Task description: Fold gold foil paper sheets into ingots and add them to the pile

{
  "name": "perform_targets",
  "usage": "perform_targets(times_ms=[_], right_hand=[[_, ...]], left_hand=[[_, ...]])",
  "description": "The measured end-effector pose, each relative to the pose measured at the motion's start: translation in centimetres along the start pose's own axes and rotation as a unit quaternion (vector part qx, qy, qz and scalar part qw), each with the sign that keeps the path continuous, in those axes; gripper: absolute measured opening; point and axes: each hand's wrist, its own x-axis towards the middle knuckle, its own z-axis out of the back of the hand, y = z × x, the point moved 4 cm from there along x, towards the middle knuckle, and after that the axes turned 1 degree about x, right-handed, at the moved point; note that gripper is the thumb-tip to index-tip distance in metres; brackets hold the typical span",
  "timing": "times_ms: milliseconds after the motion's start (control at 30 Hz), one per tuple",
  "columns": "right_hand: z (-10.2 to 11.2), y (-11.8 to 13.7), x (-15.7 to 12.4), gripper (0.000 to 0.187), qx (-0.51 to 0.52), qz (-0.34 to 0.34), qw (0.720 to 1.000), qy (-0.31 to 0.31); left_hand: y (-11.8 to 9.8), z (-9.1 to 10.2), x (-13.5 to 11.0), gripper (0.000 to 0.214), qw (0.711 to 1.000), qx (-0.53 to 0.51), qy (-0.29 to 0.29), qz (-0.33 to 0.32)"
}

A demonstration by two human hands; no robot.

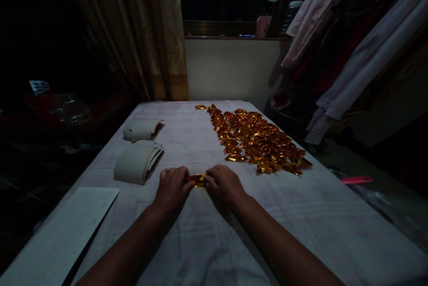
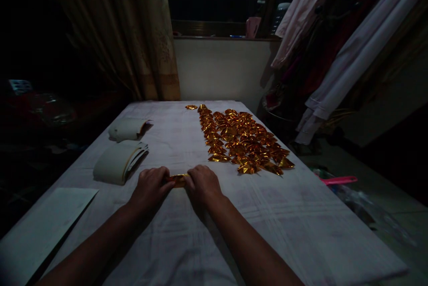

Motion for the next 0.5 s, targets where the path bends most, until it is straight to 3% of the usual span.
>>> perform_targets(times_ms=[167,333,500], right_hand=[[-0.3,-1.3,1.7,0.030,0.149,-0.064,0.987,0.013],[-0.3,-2.0,5.5,0.023,0.283,-0.081,0.956,-0.022],[-0.2,-1.6,9.1,0.024,0.307,-0.079,0.946,-0.062]], left_hand=[[0.2,0.7,0.8,0.009,1.000,-0.007,-0.003,-0.023],[1.4,2.0,3.7,0.015,0.997,-0.036,-0.067,-0.008],[3.3,1.1,6.3,0.026,0.967,-0.204,-0.132,0.075]])
